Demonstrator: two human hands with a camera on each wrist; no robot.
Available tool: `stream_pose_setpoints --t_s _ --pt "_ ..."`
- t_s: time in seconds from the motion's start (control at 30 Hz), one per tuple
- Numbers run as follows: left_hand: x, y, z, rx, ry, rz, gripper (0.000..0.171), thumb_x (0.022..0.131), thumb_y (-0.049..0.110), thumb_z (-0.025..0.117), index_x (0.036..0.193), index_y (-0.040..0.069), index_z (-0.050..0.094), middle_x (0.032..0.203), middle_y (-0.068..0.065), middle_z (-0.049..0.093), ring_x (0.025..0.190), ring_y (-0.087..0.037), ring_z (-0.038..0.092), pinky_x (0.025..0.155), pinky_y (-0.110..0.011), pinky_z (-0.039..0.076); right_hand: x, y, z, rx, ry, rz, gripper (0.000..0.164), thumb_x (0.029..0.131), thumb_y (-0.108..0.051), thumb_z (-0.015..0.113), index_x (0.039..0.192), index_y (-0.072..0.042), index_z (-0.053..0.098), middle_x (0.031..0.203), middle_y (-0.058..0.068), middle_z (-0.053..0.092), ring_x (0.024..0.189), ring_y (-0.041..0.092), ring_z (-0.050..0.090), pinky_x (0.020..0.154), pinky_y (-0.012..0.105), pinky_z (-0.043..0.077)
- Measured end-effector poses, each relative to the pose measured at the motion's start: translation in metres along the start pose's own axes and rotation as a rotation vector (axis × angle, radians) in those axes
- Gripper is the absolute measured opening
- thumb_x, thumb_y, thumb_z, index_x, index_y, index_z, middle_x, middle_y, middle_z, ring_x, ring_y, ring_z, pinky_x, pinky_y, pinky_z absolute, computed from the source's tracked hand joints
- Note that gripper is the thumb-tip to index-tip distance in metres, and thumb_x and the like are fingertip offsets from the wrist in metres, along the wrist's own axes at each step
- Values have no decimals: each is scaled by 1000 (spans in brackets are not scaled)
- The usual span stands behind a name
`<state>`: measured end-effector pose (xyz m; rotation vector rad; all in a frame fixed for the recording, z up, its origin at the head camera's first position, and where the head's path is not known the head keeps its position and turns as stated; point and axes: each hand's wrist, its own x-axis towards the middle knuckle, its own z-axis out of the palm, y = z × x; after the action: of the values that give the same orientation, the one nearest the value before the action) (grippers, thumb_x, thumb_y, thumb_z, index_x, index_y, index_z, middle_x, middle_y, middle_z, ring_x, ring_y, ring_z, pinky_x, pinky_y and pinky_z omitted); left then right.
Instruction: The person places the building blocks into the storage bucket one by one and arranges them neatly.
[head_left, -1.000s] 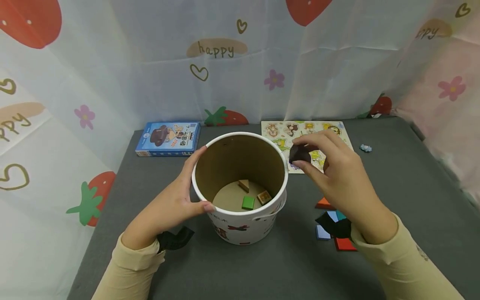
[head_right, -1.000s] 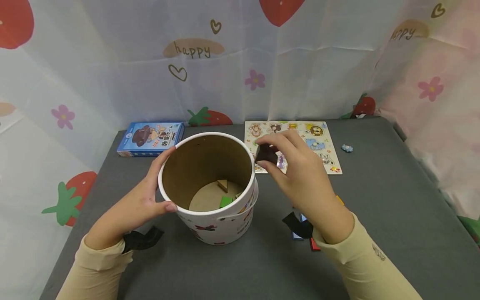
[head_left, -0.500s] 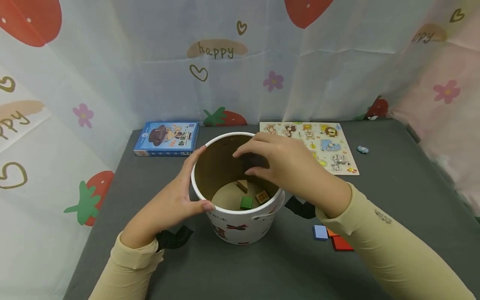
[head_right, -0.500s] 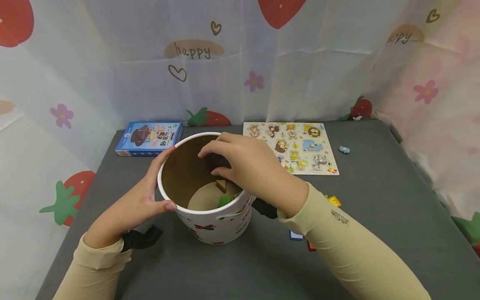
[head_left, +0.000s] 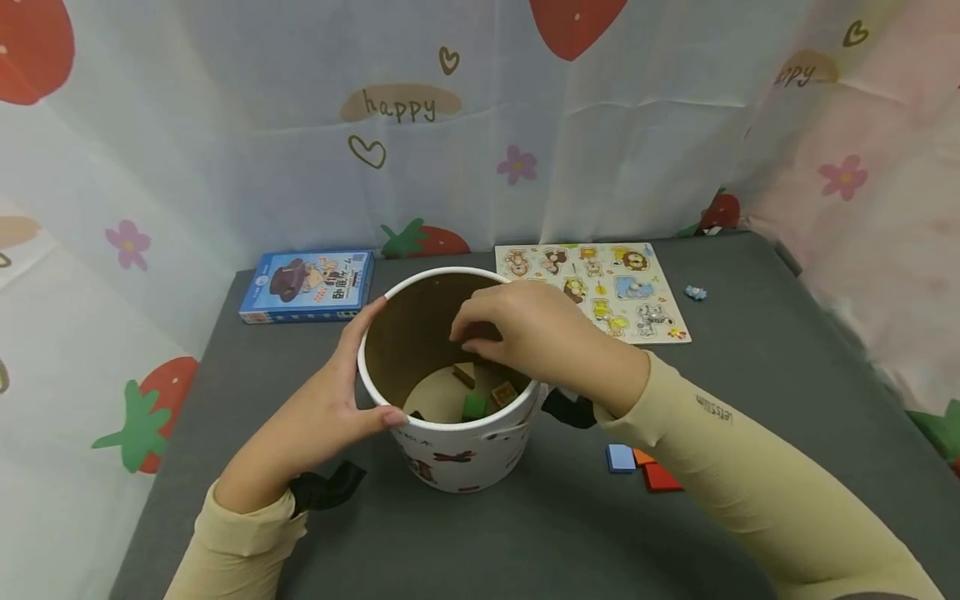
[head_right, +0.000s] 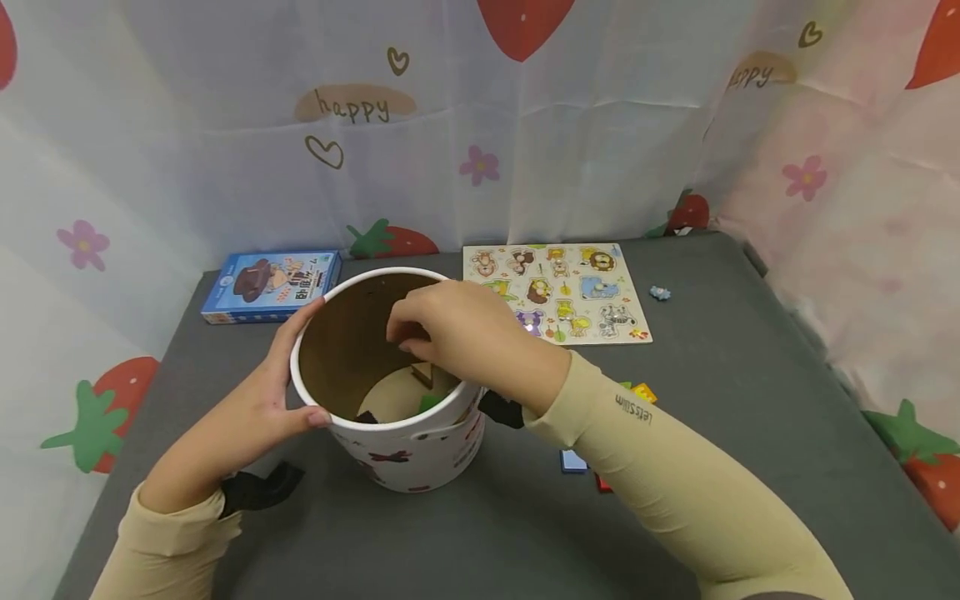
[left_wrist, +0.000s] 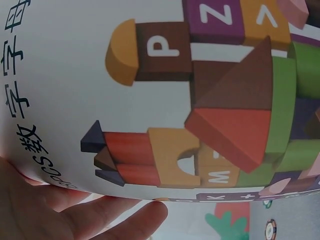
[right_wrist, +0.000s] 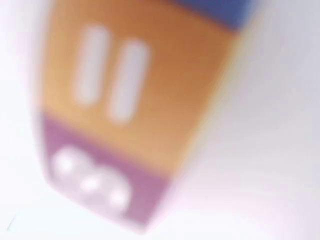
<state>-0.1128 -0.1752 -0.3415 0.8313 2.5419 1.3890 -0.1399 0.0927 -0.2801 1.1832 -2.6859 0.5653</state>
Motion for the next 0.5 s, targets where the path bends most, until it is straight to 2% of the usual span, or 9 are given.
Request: stream_pose_setpoints --t_s 0.13,0.2,0.33,0.5 --pt "0 -1 0 -10 2 -4 108 75 51 77 151 40 2 152 -5 21 125 -32 42 90 -53 42 -22 7 -9 51 171 -14 13 82 -15 77 94 -20 72 89 -11 66 78 2 59 68 24 46" --pt "0 -2 1 -16 2 -13 108 75 52 77 151 41 1 152 -5 21 126 -32 41 90 -53 42 -38 12 -14 74 228 -2 16 81 -12 78 94 -18 72 89 -11 66 78 3 59 67 25 47" --pt "-1 -3 2 -15 3 -21 108 74 54 76 151 40 0 152 -5 19 126 -32 39 90 -53 41 -73 25 -22 83 283 68 23 78 -7 79 96 -20 72 90 -13 66 80 1 59 69 26 49" --pt "0 -2 3 -12 2 -16 108 74 57 74 151 40 0 153 -4 19 126 -32 39 89 -53 42 -120 43 -24 38 288 222 26 78 -7 79 96 -25 71 90 -17 63 78 -3 57 67 22 49"
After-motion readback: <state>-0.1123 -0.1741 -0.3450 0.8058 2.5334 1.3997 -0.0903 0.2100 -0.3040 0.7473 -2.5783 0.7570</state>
